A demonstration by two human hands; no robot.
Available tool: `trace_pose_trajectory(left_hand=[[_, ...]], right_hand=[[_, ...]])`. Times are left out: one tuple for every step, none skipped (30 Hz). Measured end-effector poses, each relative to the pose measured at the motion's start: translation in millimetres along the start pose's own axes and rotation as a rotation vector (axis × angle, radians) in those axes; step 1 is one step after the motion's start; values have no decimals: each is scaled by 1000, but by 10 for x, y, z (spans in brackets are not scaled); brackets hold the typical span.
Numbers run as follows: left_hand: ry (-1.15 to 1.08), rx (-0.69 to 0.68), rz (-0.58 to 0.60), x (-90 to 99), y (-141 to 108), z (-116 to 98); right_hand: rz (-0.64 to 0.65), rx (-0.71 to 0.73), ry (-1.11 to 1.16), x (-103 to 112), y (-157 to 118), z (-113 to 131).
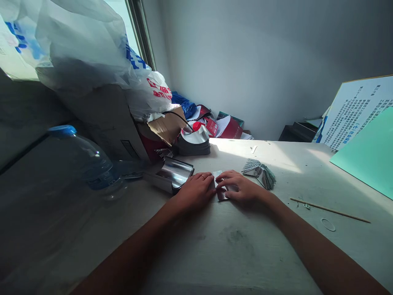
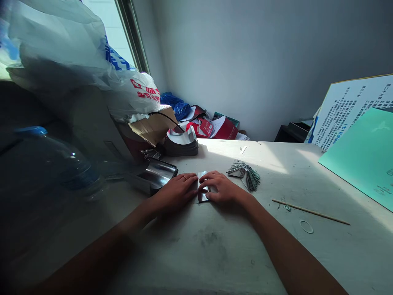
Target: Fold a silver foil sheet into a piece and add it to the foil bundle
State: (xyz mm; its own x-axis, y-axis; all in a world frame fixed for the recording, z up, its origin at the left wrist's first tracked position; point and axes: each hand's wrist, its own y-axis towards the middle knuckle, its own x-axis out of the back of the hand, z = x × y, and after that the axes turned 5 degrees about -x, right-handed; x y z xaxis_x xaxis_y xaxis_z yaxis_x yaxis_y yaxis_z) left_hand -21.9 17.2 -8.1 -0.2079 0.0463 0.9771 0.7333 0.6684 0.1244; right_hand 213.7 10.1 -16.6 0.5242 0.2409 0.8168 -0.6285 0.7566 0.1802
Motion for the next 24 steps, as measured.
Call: trace_pose_trajectory(left_hand=[[-1,0,1,-1,-1,-1],[-4,2,0,0,-3,-3],[-7,6,-2,2,-5,-7],[-9,10,-5,5,-7,-11],[-11,12,-6,9,-8,-17],[-12,13,-7,14,-9,-22],[-13,15,-5,19,-10,-27],[-14,17,-3,22,-10,-30],[-16,19,-2,23,-9,-31],[-17,20,-2,20,-8,-29],[-16,19,-3,16,-7,-25],[-13,15,-5,9,-7,-19],[-7,11,-7,0,-7,-12],[1,7,-9,-9,-8,-4],[8,4,-10,-16,-9,3],[15,1,-9,-22,-10,8],[19,-1,-7,-25,-11,10],[22,-2,-6,-25,-12,10],[23,-1,-4,-22,-13,6],[23,1,-2,-16,-13,-1],[23,5,2,-8,-13,-9],[23,9,7,2,-14,-18],[23,13,13,12,-16,-27],[23,14,18,21,-17,-36]], right_hand=[[2,6,-3,1,0,0],[3,11,-6,2,-1,0],[3,16,-8,3,-2,-1],[3,20,-11,4,-2,-2],[2,25,-13,5,-3,-4],[0,29,-15,6,-3,-6],[-1,33,-17,7,-3,-9],[0,37,-17,8,-3,-13],[3,42,-16,10,-3,-18],[7,46,-15,12,-2,-24],[11,49,-13,14,-1,-30],[15,53,-11,16,0,-36],[18,56,-9,18,1,-42],[21,57,-7,20,2,-47],[23,57,-4,22,2,-51],[25,57,0,23,3,-53],[27,58,2,25,3,-55],[29,59,4,27,3,-55],[30,62,4,28,3,-55],[30,65,4,29,3,-54],[31,67,3,29,3,-53],[30,68,2,28,3,-52],[29,68,0,26,3,-52],[27,70,-2,23,4,-52]])
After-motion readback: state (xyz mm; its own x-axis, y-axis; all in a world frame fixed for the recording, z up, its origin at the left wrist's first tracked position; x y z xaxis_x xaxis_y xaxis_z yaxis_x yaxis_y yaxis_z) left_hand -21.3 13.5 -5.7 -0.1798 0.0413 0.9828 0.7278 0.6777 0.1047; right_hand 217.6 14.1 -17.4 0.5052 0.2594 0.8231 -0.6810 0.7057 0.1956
